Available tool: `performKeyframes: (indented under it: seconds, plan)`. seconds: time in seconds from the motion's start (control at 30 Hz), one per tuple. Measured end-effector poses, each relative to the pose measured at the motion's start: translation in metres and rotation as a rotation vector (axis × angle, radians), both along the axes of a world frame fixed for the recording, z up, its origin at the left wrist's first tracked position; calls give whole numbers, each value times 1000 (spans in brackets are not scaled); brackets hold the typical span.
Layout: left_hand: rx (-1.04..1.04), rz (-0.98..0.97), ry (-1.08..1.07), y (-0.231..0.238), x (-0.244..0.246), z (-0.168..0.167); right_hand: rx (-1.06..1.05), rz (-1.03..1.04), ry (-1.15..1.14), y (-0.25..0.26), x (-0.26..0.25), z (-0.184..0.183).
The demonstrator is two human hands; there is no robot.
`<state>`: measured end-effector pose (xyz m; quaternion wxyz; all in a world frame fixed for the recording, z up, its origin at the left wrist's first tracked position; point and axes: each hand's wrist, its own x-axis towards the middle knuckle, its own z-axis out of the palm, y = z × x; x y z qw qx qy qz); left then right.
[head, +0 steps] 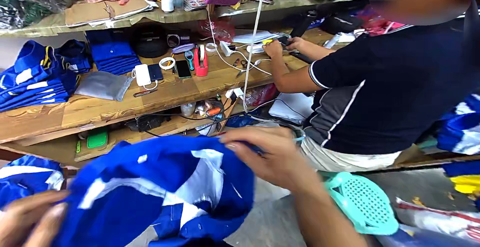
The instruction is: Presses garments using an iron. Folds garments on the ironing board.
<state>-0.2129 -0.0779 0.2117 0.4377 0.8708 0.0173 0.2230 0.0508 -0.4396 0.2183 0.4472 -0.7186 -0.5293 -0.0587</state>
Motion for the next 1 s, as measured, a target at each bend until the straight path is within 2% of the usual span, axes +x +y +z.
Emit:
performKeyframes:
  seconds: [0.07,0.13,0.2,0.23,0.3,0.47,0.53,0.6,0.7,0.87,1.0]
  plan:
    - [-281,-20,152,-17,22,-41,-24,106,377,30,13,-56]
    - [-571,-42,214,-35,38,-86,63,168,750,52,14,-102]
    - [-749,-126,242,-51,47,-109,111,216,966,64,5,-128]
    - [-771,-165,241,-57,51,-113,128,268,1005,67,2,-136]
    - [-665,-137,213,-71,58,-114,106,305,971,70,-5,-143]
    - [42,73,34,-80,75,-120,-22,135,609,79,-15,-138]
    - [177,69,15,-78,78,-118,-45,72,397,79,-13,-141]
    - [205,9,43,-76,79,-116,-89,8,224,78,-14,-140]
    - [93,-45,136,-75,80,-114,-155,9,124,76,-16,-138]
    - [-104,-55,316,-75,82,-116,-183,40,288,79,-27,-135]
    - [-94,-63,390,-77,81,-116,-160,107,402,83,-31,-137]
